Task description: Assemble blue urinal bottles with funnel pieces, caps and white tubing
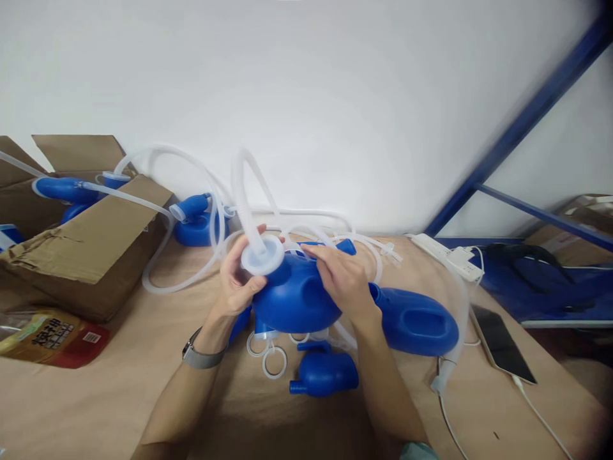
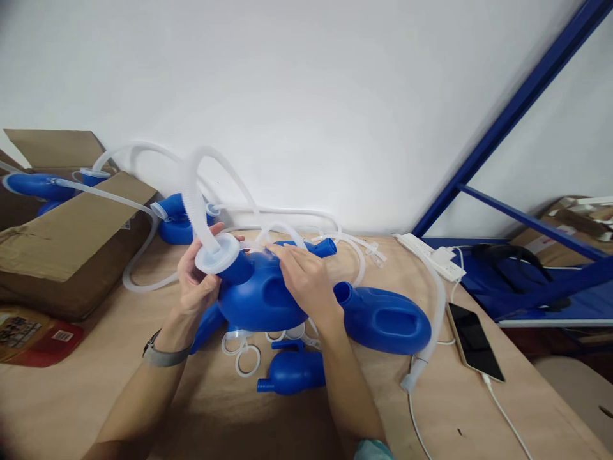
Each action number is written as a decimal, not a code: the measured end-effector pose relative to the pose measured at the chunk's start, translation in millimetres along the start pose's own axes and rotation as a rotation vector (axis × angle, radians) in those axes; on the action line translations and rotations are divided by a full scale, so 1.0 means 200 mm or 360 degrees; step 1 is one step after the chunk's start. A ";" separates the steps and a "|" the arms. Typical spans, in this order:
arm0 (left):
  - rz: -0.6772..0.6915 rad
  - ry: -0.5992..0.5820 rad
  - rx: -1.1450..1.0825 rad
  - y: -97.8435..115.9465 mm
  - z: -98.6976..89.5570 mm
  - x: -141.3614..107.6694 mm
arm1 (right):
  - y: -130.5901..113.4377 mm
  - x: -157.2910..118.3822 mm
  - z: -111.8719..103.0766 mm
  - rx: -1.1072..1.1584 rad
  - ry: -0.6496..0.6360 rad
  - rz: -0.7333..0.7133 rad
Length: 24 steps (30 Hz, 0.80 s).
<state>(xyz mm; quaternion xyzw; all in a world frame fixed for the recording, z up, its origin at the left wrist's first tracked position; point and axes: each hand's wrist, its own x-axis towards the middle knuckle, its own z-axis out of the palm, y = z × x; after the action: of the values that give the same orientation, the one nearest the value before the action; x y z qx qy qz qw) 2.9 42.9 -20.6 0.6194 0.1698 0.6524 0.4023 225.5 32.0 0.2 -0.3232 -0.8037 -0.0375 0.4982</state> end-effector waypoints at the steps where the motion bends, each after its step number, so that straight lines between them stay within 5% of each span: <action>1: 0.0000 0.0044 -0.0037 0.01 0.00 0.00 | 0.00 0.00 -0.04 0.0033 -0.0026 0.0052; 8: 0.0060 0.0434 -0.0207 0.10 0.02 0.04 | 0.02 -0.01 -0.22 -0.0122 -0.0649 0.0298; 12: 0.0112 0.0453 -0.0156 0.06 -0.01 0.07 | 0.04 -0.01 -0.18 -0.0038 -0.0518 0.0324; 18: 0.0098 0.0689 0.0827 0.07 -0.02 0.07 | -0.03 0.00 -0.11 -0.0322 -0.0243 0.0268; 24: 0.0105 0.0716 0.1874 0.17 -0.06 0.04 | -0.11 -0.01 -0.05 -0.0459 -0.0223 0.0028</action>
<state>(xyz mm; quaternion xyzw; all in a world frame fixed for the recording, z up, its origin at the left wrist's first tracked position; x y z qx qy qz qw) -17.7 31.7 6.9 0.5895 0.5619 0.5758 -0.0720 222.5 10.2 9.6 -0.4002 -0.8200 -0.1254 0.3896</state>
